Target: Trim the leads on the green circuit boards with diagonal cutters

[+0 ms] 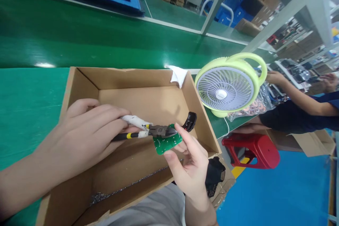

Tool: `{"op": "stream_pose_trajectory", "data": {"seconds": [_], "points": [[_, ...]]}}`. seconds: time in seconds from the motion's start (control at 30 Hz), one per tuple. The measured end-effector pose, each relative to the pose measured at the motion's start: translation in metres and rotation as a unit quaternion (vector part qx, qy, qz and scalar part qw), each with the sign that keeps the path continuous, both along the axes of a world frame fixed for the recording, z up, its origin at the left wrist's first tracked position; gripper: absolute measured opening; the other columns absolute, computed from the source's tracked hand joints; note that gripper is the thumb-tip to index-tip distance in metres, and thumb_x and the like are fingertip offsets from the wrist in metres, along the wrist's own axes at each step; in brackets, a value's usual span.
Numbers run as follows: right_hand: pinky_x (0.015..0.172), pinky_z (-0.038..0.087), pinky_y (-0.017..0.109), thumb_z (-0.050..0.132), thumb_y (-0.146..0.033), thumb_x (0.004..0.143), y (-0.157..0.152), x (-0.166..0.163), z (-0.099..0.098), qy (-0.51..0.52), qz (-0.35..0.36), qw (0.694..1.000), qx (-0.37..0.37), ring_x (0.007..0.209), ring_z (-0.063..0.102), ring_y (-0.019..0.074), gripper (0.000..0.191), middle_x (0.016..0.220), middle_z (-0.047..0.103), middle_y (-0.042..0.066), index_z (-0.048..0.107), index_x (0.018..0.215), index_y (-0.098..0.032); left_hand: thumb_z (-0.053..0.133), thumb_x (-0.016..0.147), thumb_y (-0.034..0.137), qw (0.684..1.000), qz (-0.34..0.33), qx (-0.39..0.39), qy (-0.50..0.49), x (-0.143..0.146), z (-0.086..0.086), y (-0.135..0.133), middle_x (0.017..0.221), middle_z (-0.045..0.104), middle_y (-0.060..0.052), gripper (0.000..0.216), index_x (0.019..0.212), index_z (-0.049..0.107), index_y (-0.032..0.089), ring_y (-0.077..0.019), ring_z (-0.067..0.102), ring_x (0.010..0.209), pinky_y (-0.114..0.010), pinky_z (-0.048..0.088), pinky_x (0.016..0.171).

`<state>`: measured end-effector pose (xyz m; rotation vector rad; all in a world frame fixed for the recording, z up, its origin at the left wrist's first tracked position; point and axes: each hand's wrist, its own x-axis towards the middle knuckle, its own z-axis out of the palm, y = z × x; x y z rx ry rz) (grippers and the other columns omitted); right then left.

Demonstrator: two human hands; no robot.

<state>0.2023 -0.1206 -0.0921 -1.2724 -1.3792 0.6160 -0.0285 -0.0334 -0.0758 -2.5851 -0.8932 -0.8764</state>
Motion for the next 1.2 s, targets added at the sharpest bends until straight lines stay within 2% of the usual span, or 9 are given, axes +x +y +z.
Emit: {"op": "stream_pose_trajectory", "data": {"seconds": [0.2, 0.4, 0.5, 0.6, 0.7, 0.8, 0.97, 1.2], "points": [[0.078, 0.068, 0.03, 0.077, -0.02, 0.09, 0.002, -0.003, 0.001, 0.022, 0.001, 1.0, 0.01, 0.09, 0.08, 0.0225, 0.049, 0.111, 0.08, 0.006, 0.07, 0.137, -0.031, 0.046, 0.104, 0.019, 1.0, 0.003, 0.005, 0.003, 0.004, -0.001, 0.0, 0.088, 0.072, -0.01, 0.029, 0.081, 0.063, 0.015, -0.0228, 0.066, 0.079, -0.041, 0.043, 0.078], [0.078, 0.067, 0.031, 0.077, -0.017, 0.089, 0.001, -0.003, 0.0, 0.031, 0.006, 1.0, -0.004, 0.089, 0.078, 0.0218, 0.052, 0.113, 0.079, 0.006, 0.069, 0.138, -0.032, 0.036, 0.105, 0.015, 1.0, 0.008, 0.006, 0.008, 0.008, -0.01, -0.001, 0.091, 0.07, -0.011, 0.036, 0.08, 0.061, 0.017, -0.0249, 0.066, 0.087, -0.043, 0.042, 0.081], [0.077, 0.065, 0.029, 0.078, -0.015, 0.088, 0.001, -0.002, -0.001, 0.012, 0.005, 1.0, 0.002, 0.082, 0.075, 0.0186, 0.055, 0.107, 0.078, 0.004, 0.068, 0.139, -0.033, 0.032, 0.106, 0.017, 1.0, -0.006, 0.004, 0.013, 0.009, -0.012, -0.002, 0.09, 0.069, -0.01, 0.039, 0.079, 0.061, 0.018, -0.0252, 0.065, 0.086, -0.043, 0.042, 0.081], [0.077, 0.063, 0.03, 0.077, -0.015, 0.088, 0.0, -0.001, -0.003, 0.006, 0.007, 1.0, 0.007, 0.078, 0.071, 0.0169, 0.057, 0.098, 0.075, 0.003, 0.067, 0.14, -0.034, 0.036, 0.106, 0.021, 1.0, -0.005, 0.007, 0.017, 0.009, -0.009, -0.003, 0.087, 0.069, -0.01, 0.036, 0.08, 0.061, 0.018, -0.025, 0.065, 0.083, -0.043, 0.042, 0.079], [0.071, 0.06, 0.028, 0.078, -0.016, 0.087, 0.001, -0.001, -0.002, 0.002, 0.007, 1.0, 0.01, 0.068, 0.062, 0.0143, 0.056, 0.08, 0.066, -0.001, 0.068, 0.139, -0.033, 0.038, 0.106, 0.02, 0.999, -0.016, 0.017, 0.029, 0.007, -0.003, -0.001, 0.083, 0.069, -0.01, 0.036, 0.078, 0.06, 0.017, -0.0243, 0.064, 0.078, -0.042, 0.04, 0.076], [0.064, 0.057, 0.027, 0.078, -0.022, 0.089, 0.0, 0.0, 0.0, 0.024, 0.032, 0.999, -0.014, 0.064, 0.059, 0.0149, 0.051, 0.071, 0.059, -0.002, 0.069, 0.138, -0.032, 0.038, 0.106, 0.02, 0.999, -0.025, 0.024, 0.031, 0.006, 0.002, 0.0, 0.084, 0.069, -0.01, 0.035, 0.078, 0.06, 0.017, -0.024, 0.065, 0.078, -0.041, 0.04, 0.075], [0.068, 0.062, 0.036, 0.071, -0.036, 0.093, -0.003, 0.002, 0.002, 0.065, 0.074, 0.994, -0.054, 0.068, 0.067, 0.0215, 0.044, 0.083, 0.072, 0.007, 0.071, 0.135, -0.023, 0.04, 0.105, 0.024, 0.998, -0.007, 0.041, 0.037, 0.007, 0.005, -0.001, 0.09, 0.071, -0.012, 0.033, 0.08, 0.061, 0.017, -0.0252, 0.065, 0.081, -0.042, 0.039, 0.075], [0.069, 0.063, 0.037, 0.071, -0.038, 0.092, -0.004, 0.005, -0.001, 0.074, 0.094, 0.99, -0.074, 0.076, 0.073, 0.0257, 0.046, 0.096, 0.078, 0.01, 0.071, 0.135, -0.022, 0.039, 0.103, 0.022, 0.995, -0.004, 0.067, 0.071, 0.004, 0.005, -0.002, 0.09, 0.07, -0.014, 0.033, 0.08, 0.062, 0.016, -0.0273, 0.063, 0.082, -0.042, 0.04, 0.074]]}}
